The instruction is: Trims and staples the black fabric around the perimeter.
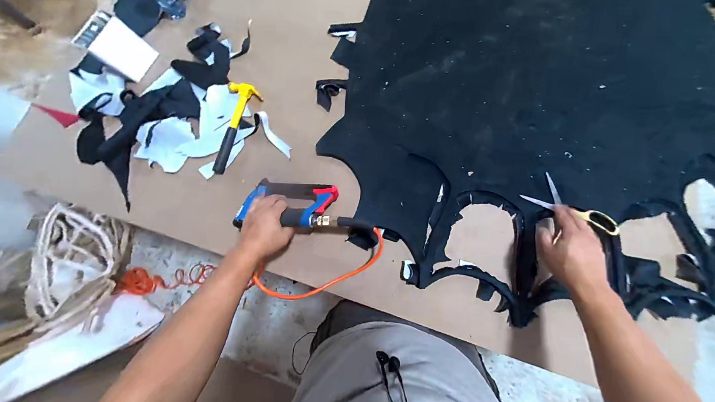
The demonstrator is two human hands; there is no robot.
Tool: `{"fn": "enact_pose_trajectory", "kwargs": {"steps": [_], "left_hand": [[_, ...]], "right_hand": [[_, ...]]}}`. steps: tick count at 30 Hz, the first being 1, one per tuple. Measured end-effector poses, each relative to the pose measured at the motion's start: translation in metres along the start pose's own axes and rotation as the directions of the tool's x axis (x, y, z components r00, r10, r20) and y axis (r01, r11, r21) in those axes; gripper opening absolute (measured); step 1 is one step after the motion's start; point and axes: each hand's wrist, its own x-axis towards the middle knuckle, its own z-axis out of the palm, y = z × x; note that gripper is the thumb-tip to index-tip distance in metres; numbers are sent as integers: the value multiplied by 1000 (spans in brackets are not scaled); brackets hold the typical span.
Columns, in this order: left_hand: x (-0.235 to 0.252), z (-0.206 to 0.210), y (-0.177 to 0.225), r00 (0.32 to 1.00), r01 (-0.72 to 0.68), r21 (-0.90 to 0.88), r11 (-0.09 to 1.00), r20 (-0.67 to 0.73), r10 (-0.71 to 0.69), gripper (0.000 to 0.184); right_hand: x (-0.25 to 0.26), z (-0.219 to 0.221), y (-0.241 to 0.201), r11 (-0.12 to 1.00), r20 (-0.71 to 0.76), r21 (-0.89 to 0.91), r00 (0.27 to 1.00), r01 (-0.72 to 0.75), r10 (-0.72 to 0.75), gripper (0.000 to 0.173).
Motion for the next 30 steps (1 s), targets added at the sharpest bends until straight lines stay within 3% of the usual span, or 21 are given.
{"fn": "enact_pose_trajectory", "kwargs": {"steps": [3,6,9,11,13,15,17,19,22,24,26,28,30], "left_hand": [[-40,-14,34,995,66,-253,965,-60,-83,43],[-48,-14,50,987,146,-185,972,-43,-157,47],[-54,5,37,989,138,-1,990,-59,-138,51],[-47,15,28,988,143,73,987,-63,-138,56],[-44,17,39,969,244,78,967,-67,-240,52],[-47,7,79,930,351,-31,936,-100,-353,47],[-53,1,137,906,387,-194,901,-101,-411,41],[-56,12,193,890,433,-375,820,35,-454,38],[-53,49,253,840,535,-548,643,261,-476,37],[-48,63,284,906,419,-485,767,168,-388,42],[-29,64,309,980,193,-340,921,23,-197,42],[7,62,331,995,94,-263,960,-12,-100,42],[50,68,342,995,89,-210,974,-15,-94,48]], "right_hand": [[-34,19,-38,983,106,142,985,119,-134,40],[-30,44,-41,974,76,157,981,164,-177,40],[-5,31,0,995,-61,100,998,-14,20,59],[11,25,46,990,-45,63,991,-124,126,76],[17,22,81,998,-27,-7,998,-56,56,73],[18,10,94,1000,-58,4,998,16,-16,54],[15,-2,99,998,-23,18,998,-57,58,48],[13,-4,102,987,102,-44,982,-154,157,58],[13,-8,87,972,211,-184,959,-148,186,77],[19,-12,84,965,271,-233,946,-117,180,76],[31,-20,95,973,362,-227,923,-48,130,64],[39,-28,107,980,467,-200,880,10,86,54],[37,-28,104,976,467,-215,881,31,75,61]]}}
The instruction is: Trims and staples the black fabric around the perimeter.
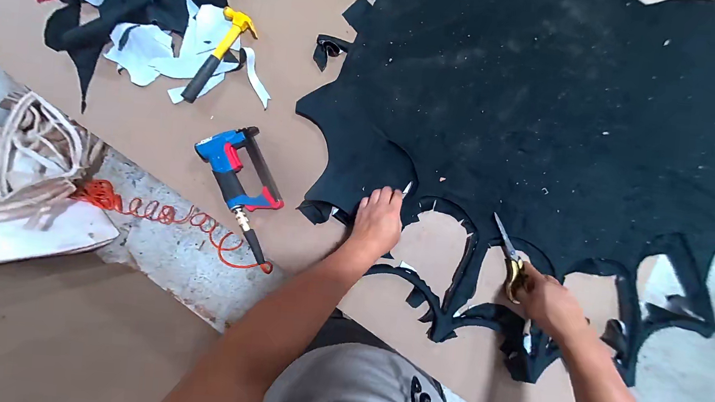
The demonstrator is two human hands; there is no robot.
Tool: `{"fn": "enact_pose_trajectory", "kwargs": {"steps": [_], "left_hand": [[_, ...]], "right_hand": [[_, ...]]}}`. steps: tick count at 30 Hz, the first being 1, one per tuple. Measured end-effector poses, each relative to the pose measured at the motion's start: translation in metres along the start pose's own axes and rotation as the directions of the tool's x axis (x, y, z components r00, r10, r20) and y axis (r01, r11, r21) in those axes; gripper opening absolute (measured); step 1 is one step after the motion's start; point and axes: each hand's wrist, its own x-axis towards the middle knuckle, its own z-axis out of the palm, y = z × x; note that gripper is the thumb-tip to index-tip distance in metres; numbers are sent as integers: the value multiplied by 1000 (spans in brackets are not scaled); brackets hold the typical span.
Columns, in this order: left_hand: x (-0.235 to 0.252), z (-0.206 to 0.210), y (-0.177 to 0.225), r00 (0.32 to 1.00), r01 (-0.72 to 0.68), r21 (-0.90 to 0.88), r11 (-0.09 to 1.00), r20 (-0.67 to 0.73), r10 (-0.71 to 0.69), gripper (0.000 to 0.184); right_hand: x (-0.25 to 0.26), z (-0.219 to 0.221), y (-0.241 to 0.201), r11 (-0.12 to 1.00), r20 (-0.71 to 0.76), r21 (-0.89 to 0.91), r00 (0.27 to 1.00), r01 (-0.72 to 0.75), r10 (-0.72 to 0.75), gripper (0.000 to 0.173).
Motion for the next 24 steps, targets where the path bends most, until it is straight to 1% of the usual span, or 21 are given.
{"fn": "enact_pose_trajectory", "kwargs": {"steps": [1,2,4,5,6,7,8,9,10,11,13,14,15,16,19,21,24], "left_hand": [[19,7,1,1000,5,43,999,-14,-4,52],[33,13,1,1000,15,77,997,-18,-14,55],[51,16,-1,1000,30,118,993,-2,-30,56],[55,15,-4,1000,19,132,991,13,-21,54],[56,15,-8,999,-12,146,989,33,7,51],[56,16,-12,998,-54,155,986,40,48,47],[56,17,-15,995,-95,163,982,39,89,43],[56,18,-17,992,-129,164,978,40,124,40],[56,19,-17,987,-158,147,976,25,156,35],[57,19,-18,983,-180,120,976,-14,183,31],[56,15,-19,969,-216,80,973,-105,223,27],[53,12,-18,962,-227,63,972,-139,234,26],[50,9,-17,958,-232,45,972,-160,237,25],[49,6,-15,956,-234,32,972,-175,236,24],[48,2,-13,950,-241,9,970,-202,238,24],[48,0,-12,949,-258,0,966,-186,253,25],[48,-1,-13,948,-273,-26,962,-174,265,24]], "right_hand": [[-2,4,-5,1000,-38,-26,999,-9,8,66],[-4,9,-7,999,-87,-38,996,-13,10,66],[-5,9,-4,1000,-131,18,991,-15,17,54],[-8,2,-3,994,-104,107,994,-12,24,46],[-13,-5,-2,969,-26,245,1000,-9,16,43],[-17,-13,-5,895,74,445,996,2,-39,46],[-20,-19,-13,760,171,650,975,-3,-142,50],[-21,-23,-28,639,249,768,937,-36,-246,55],[-17,-26,-46,595,319,801,890,-70,-326,59],[-7,-30,-65,618,384,783,840,-76,-383,64],[22,-38,-99,692,502,721,714,-35,-487,72],[36,-41,-112,705,530,709,668,-11,-523,73],[49,-43,-121,695,528,719,647,3,-550,72],[60,-45,-128,669,511,744,643,2,-571,67],[79,-51,-140,585,469,809,674,-67,-571,55],[81,-51,-146,571,455,816,707,-88,-542,52],[83,-45,-151,590,399,807,771,-37,-497,48]]}}
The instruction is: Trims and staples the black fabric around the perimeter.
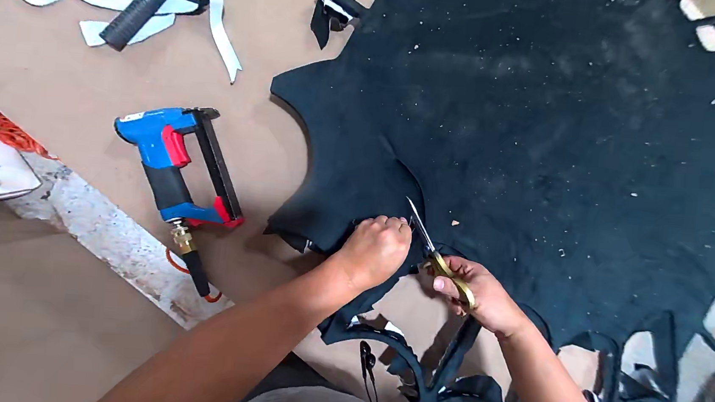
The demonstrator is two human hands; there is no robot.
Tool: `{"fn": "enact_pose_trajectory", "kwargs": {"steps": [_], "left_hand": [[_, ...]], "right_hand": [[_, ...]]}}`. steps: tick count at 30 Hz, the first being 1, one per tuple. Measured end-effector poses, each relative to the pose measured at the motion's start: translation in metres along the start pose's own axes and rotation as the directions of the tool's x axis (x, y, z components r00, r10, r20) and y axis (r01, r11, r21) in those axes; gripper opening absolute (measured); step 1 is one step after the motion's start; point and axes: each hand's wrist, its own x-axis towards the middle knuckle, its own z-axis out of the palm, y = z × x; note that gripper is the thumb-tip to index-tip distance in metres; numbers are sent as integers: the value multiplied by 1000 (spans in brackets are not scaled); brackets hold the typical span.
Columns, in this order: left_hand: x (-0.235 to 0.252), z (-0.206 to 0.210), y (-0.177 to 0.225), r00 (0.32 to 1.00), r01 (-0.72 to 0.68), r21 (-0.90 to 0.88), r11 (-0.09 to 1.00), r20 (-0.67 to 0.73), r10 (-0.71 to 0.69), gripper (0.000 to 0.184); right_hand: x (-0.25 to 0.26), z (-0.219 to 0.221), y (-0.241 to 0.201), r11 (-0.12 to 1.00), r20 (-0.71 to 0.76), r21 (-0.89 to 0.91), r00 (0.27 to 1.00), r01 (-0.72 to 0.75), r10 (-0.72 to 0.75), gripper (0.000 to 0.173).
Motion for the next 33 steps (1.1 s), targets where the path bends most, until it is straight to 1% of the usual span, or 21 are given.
{"fn": "enact_pose_trajectory", "kwargs": {"steps": [3,6,8,10,13,15,18,20,22,23,24,25,26,27,28,29,30,31,32,33], "left_hand": [[-1,0,-8,1000,8,-24,1000,-16,-9,24],[-3,1,-14,999,-21,-46,999,-26,20,25],[-6,3,-16,997,-37,-67,997,-64,33,23],[-11,5,-20,996,-24,-90,996,-89,16,23],[-16,8,-27,992,-30,-133,991,-128,12,22],[-16,11,-27,990,-50,-169,984,-140,26,20],[-22,22,-32,997,-12,-188,982,-78,-2,17],[-31,27,-36,1000,-4,-174,985,6,5,22],[-44,18,-33,991,-4,-158,987,134,26,30],[-54,8,-32,985,14,-150,989,172,12,34],[-67,-4,-35,988,50,-156,987,151,-26,37],[-81,-18,-42,992,98,-150,984,88,-85,37],[-96,-35,-57,988,155,-115,981,12,-154,36],[-111,-53,-76,974,223,-39,974,-42,-224,37],[-127,-71,-100,957,284,50,958,-71,-280,38],[-141,-89,-127,948,319,140,937,-60,-313,39],[-152,-106,-155,942,332,225,916,-19,-336,43],[-161,-120,-181,935,330,301,895,27,-353,47],[-166,-131,-202,921,341,353,871,60,-385,51],[-169,-140,-217,894,389,384,838,63,-443,51]], "right_hand": [[8,-8,-3,993,-23,-119,1000,-3,0,43],[20,-21,-28,962,-1,-272,999,-35,36,42],[32,-27,-45,927,9,-375,1000,-9,13,42],[41,-35,-56,906,39,-424,999,0,19,44],[54,-43,-69,887,71,-461,995,-33,74,47],[66,-45,-77,843,94,-538,994,8,51,44],[76,-56,-87,722,140,-684,990,102,-8,36],[68,-66,-100,599,116,-796,993,83,16,39],[46,-82,-106,451,43,-892,999,42,-7,47],[32,-92,-103,382,-21,-924,998,1,-54,52],[18,-103,-97,329,-87,-943,989,-43,-119,60],[5,-112,-87,306,-141,-949,972,-79,-186,71],[-7,-118,-73,299,-185,-948,949,-105,-255,81],[-19,-119,-57,304,-231,-943,920,-132,-317,85],[-31,-112,-40,325,-287,-931,882,-165,-374,81],[-44,-96,-26,364,-363,-907,832,-212,-419,72],[-55,-73,-15,421,-446,-870,772,-257,-452,62],[-62,-44,-3,483,-505,-835,718,-265,-478,53],[-64,-12,9,536,-530,-811,683,-234,-503,46],[-62,23,20,572,-521,-801,676,-177,-521,42]]}}
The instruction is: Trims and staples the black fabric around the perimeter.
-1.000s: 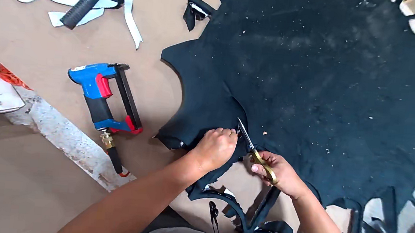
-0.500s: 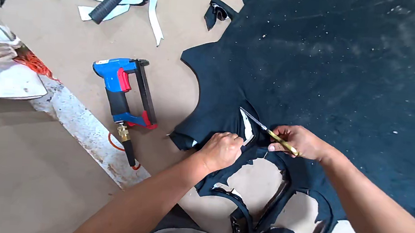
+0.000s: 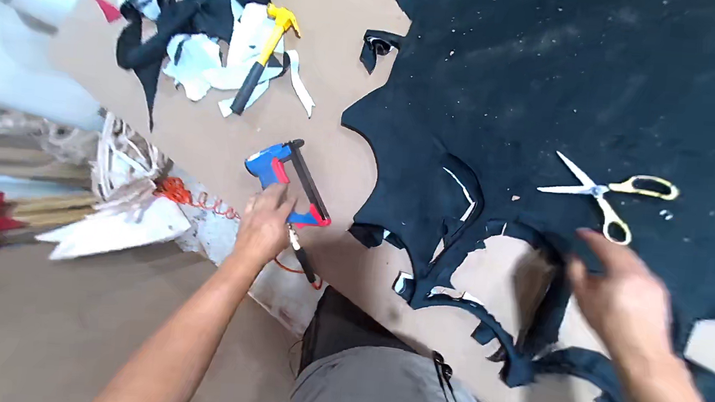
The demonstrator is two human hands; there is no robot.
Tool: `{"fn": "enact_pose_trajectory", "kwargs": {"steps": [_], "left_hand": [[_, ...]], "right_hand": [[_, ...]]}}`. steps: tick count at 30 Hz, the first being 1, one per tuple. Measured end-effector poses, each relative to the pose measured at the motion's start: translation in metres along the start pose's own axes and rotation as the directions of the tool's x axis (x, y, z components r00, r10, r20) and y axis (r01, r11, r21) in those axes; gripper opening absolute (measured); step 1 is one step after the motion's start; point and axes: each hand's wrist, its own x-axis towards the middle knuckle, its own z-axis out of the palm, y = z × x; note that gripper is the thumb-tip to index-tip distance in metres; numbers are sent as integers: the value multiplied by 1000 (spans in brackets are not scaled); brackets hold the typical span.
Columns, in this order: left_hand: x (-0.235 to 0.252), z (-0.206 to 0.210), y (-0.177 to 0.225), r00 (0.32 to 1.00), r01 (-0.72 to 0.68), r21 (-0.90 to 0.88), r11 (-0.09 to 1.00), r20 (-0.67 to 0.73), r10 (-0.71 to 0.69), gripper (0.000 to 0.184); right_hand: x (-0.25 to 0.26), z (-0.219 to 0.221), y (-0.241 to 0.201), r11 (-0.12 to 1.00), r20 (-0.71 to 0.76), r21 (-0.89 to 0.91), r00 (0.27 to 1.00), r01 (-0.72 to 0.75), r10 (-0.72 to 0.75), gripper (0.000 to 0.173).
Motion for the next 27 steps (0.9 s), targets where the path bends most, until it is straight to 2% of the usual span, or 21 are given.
{"fn": "enact_pose_trajectory", "kwargs": {"steps": [2,4,6,8,10,12,13,16,17,20,22,24,25,27], "left_hand": [[3,-14,-18,964,265,-116,957,28,-263,40],[15,-17,-25,869,486,-335,807,90,-486,57],[28,-10,-22,836,548,-343,763,220,-502,72],[37,-16,-18,833,532,-216,818,305,-462,76],[45,-33,-22,842,422,-49,905,391,-372,72],[52,-48,-27,871,257,6,966,431,-234,59],[56,-52,-27,888,172,-9,985,435,-151,52],[58,-50,-19,876,-92,-95,991,465,126,38],[57,-45,-10,845,-182,-113,977,491,214,37],[42,-23,23,681,-460,-174,871,559,472,38],[22,-6,46,555,-649,-238,723,501,664,36],[10,8,79,441,-752,-302,587,430,787,41],[8,11,101,431,-758,-319,569,410,804,45],[13,3,152,499,-669,-331,665,463,733,47]], "right_hand": [[-33,49,-55,985,7,153,997,75,-76,39],[-38,94,-107,955,-32,293,998,55,-48,38],[-20,115,-142,910,-32,394,988,-127,152,42],[-3,114,-174,841,31,426,935,-333,354,49],[4,108,-205,799,153,366,877,-478,455,66],[3,114,-233,824,212,220,851,-521,481,76],[0,123,-243,842,197,148,849,-519,490,74],[-11,147,-246,883,94,43,882,-468,462,46],[-11,145,-238,898,111,33,895,-439,433,37],[-3,124,-222,947,249,-24,915,-322,317,32],[-2,107,-225,967,259,-94,932,-238,254,28],[-8,78,-231,975,227,-100,949,-200,218,32],[-13,63,-234,976,213,-94,954,-194,210,32],[-23,41,-240,981,161,-96,969,-171,185,30]]}}
